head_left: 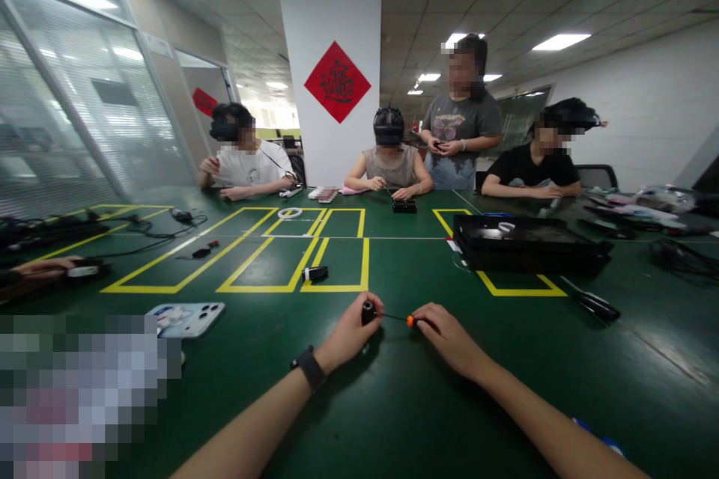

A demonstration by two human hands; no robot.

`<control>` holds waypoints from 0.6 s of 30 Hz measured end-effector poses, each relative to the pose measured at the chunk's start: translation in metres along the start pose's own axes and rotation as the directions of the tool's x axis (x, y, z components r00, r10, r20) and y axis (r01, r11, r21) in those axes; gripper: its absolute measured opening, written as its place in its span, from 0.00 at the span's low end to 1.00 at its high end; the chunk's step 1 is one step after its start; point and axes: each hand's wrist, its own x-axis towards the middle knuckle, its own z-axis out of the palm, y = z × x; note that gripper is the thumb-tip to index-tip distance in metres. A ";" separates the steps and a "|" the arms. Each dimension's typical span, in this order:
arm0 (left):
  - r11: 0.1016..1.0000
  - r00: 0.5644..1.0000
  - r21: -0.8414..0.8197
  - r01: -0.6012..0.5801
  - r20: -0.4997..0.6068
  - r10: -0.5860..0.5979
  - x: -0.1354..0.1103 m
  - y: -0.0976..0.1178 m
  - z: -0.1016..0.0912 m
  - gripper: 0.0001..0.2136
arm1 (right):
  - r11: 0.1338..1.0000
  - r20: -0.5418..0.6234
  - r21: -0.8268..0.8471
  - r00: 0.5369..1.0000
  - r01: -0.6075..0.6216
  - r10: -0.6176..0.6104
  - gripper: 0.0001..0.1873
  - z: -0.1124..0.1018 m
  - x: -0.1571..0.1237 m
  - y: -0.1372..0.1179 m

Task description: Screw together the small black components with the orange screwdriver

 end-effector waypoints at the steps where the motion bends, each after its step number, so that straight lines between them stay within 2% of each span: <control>1: 1.000 1.000 0.004 -0.001 -0.003 0.001 0.000 0.000 0.000 0.08 | 1.000 -0.008 -0.001 1.000 0.001 -0.001 0.11 0.000 0.000 0.000; 4: 1.000 1.000 0.010 -0.002 -0.003 0.002 0.001 -0.001 0.000 0.08 | 1.000 -0.038 0.006 0.999 -0.016 0.016 0.10 0.001 0.000 0.000; 10: 1.000 1.000 -0.010 0.000 0.007 0.001 0.001 -0.001 0.000 0.08 | 1.000 0.002 -0.014 1.000 -0.003 0.003 0.11 0.000 -0.001 -0.003; 18: 1.000 1.000 -0.008 0.002 0.005 -0.002 0.000 0.001 0.000 0.08 | 0.998 -0.016 0.020 0.998 -0.057 0.057 0.09 -0.001 -0.001 -0.001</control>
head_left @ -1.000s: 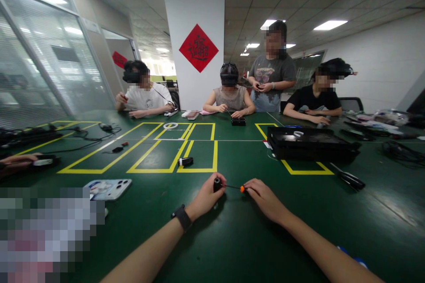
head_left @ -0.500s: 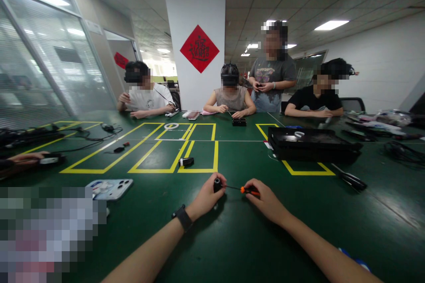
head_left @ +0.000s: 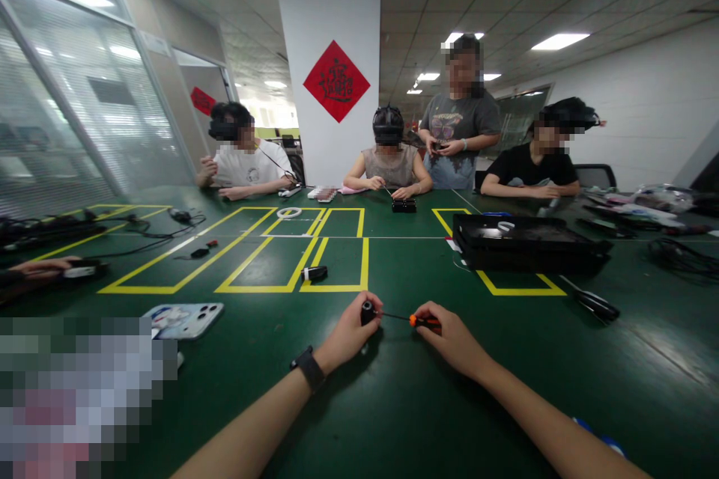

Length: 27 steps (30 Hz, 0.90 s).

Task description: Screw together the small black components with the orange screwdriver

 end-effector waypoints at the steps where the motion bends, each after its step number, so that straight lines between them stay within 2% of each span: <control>1: 1.000 1.000 0.001 0.003 -0.002 -0.003 0.000 0.000 0.000 0.08 | 1.000 -0.001 0.001 1.000 -0.001 0.001 0.09 0.000 0.000 0.000; 14: 1.000 1.000 -0.024 0.003 -0.010 -0.003 0.000 0.000 0.000 0.08 | 1.000 -0.002 0.006 1.000 -0.005 0.005 0.11 0.001 0.001 0.000; 19: 1.000 1.000 -0.014 0.010 -0.021 -0.010 0.000 0.000 0.000 0.08 | 0.999 0.008 -0.031 1.000 0.028 -0.028 0.10 0.002 0.001 -0.002; 24: 1.000 1.000 -0.019 0.003 -0.009 -0.003 0.000 0.000 0.000 0.08 | 1.000 -0.009 -0.006 1.000 0.000 0.000 0.10 0.002 0.000 -0.002; 27: 1.000 1.000 -0.024 0.003 -0.007 -0.003 0.000 -0.002 0.000 0.08 | 1.000 0.019 0.004 1.000 0.019 -0.019 0.10 0.001 0.000 -0.003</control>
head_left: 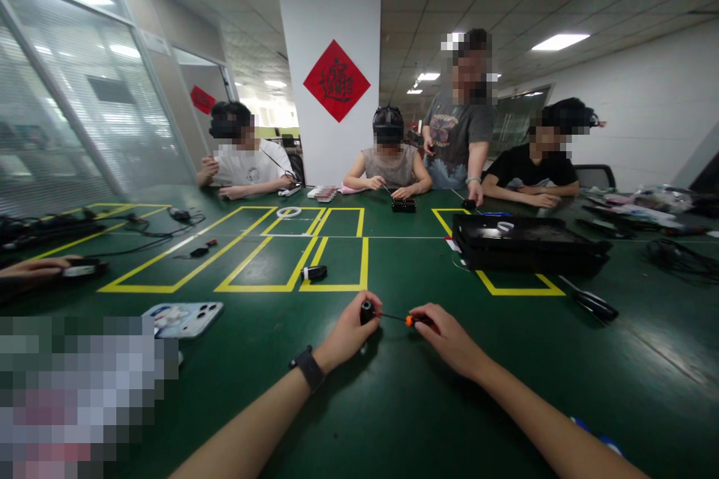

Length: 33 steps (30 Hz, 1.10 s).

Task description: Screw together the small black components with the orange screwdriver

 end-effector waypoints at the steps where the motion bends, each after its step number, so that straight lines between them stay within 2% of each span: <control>1: 1.000 1.000 0.001 -0.001 0.000 0.001 0.000 0.000 0.000 0.08 | 1.000 0.009 -0.006 1.000 0.014 -0.014 0.11 0.000 0.000 0.000; 10: 1.000 1.000 0.015 -0.012 0.000 0.012 0.000 0.002 0.000 0.08 | 1.000 -0.015 -0.003 1.000 -0.005 0.005 0.09 0.002 0.000 0.003; 15: 1.000 1.000 0.008 -0.013 0.004 0.013 0.000 0.002 -0.001 0.08 | 0.998 0.011 -0.011 0.998 0.055 -0.055 0.13 0.001 0.001 0.004; 18: 1.000 1.000 0.009 -0.007 0.003 0.007 0.000 0.002 -0.001 0.08 | 0.999 -0.020 -0.007 0.999 0.037 -0.038 0.09 0.002 0.001 0.004; 22: 1.000 1.000 0.017 -0.007 0.012 0.007 -0.001 0.003 -0.001 0.08 | 1.000 -0.029 0.012 1.000 0.000 0.000 0.11 0.003 0.001 0.005; 26: 1.000 1.000 0.026 -0.011 0.007 0.011 0.000 0.002 -0.001 0.08 | 0.999 -0.009 -0.001 0.999 0.041 -0.041 0.13 0.002 0.002 0.004; 28: 1.000 1.000 0.026 -0.012 0.004 0.012 0.000 0.001 0.000 0.08 | 0.999 -0.019 0.000 0.999 0.044 -0.044 0.10 0.001 0.001 0.003; 33: 1.000 1.000 0.018 -0.015 0.011 0.015 0.000 0.000 0.000 0.08 | 1.000 -0.041 0.008 0.999 -0.006 0.006 0.13 0.002 0.000 0.002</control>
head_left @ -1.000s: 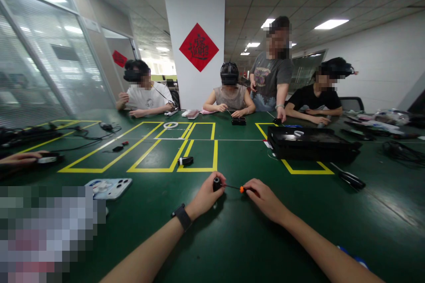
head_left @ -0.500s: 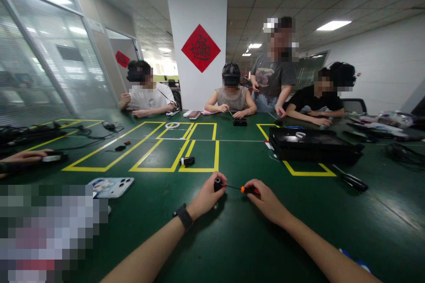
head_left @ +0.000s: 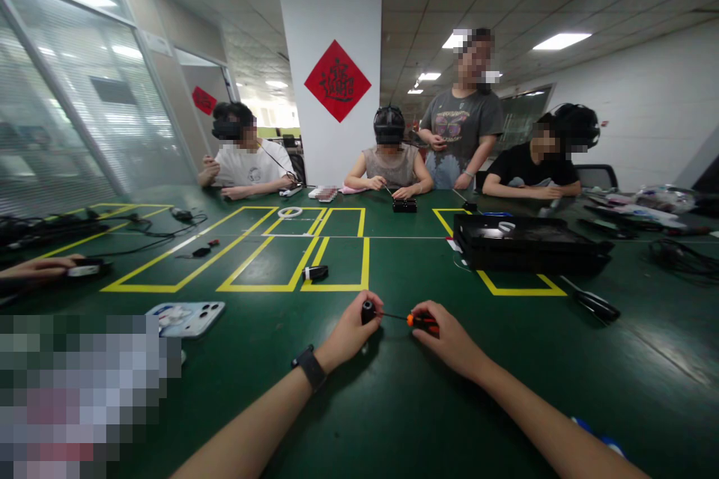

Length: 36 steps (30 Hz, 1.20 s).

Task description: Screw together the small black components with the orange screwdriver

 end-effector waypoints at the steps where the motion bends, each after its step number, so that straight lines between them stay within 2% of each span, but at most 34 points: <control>1: 1.000 1.000 -0.001 0.001 0.001 -0.001 0.000 0.000 0.000 0.08 | 1.000 0.008 0.000 1.000 0.001 -0.001 0.12 0.000 0.000 0.000; 5: 1.000 1.000 0.002 -0.004 -0.007 0.004 0.000 -0.002 0.000 0.08 | 0.999 0.025 -0.007 0.999 0.041 -0.041 0.13 0.000 0.001 0.001; 7: 1.000 1.000 0.002 -0.006 -0.008 0.006 0.000 -0.002 0.000 0.08 | 0.999 0.004 -0.005 0.999 0.040 -0.040 0.10 0.000 0.001 0.002; 10: 1.000 1.000 -0.001 -0.005 -0.005 0.005 0.000 -0.002 0.000 0.08 | 1.000 -0.020 0.002 1.000 0.022 -0.022 0.13 0.002 0.000 0.003; 16: 1.000 1.000 -0.005 0.009 -0.007 -0.009 0.000 -0.002 0.001 0.08 | 0.998 0.019 -0.007 0.998 0.062 -0.062 0.13 0.001 0.001 0.003; 18: 1.000 1.000 -0.001 0.008 -0.005 -0.008 0.000 -0.002 0.001 0.08 | 0.999 -0.001 -0.014 0.999 0.049 -0.049 0.10 0.002 0.001 0.003; 21: 1.000 1.000 0.002 0.001 -0.005 -0.001 0.000 -0.001 0.000 0.08 | 1.000 -0.021 -0.020 1.000 0.012 -0.013 0.12 0.003 0.001 0.003; 26: 1.000 1.000 -0.011 0.005 -0.002 -0.005 0.000 0.000 0.000 0.08 | 0.999 0.030 -0.036 0.999 0.039 -0.038 0.12 0.000 0.000 -0.001; 36: 1.000 1.000 -0.012 0.021 -0.015 -0.021 0.000 0.002 -0.001 0.09 | 1.000 0.011 -0.026 1.000 -0.007 0.007 0.10 -0.006 -0.001 -0.002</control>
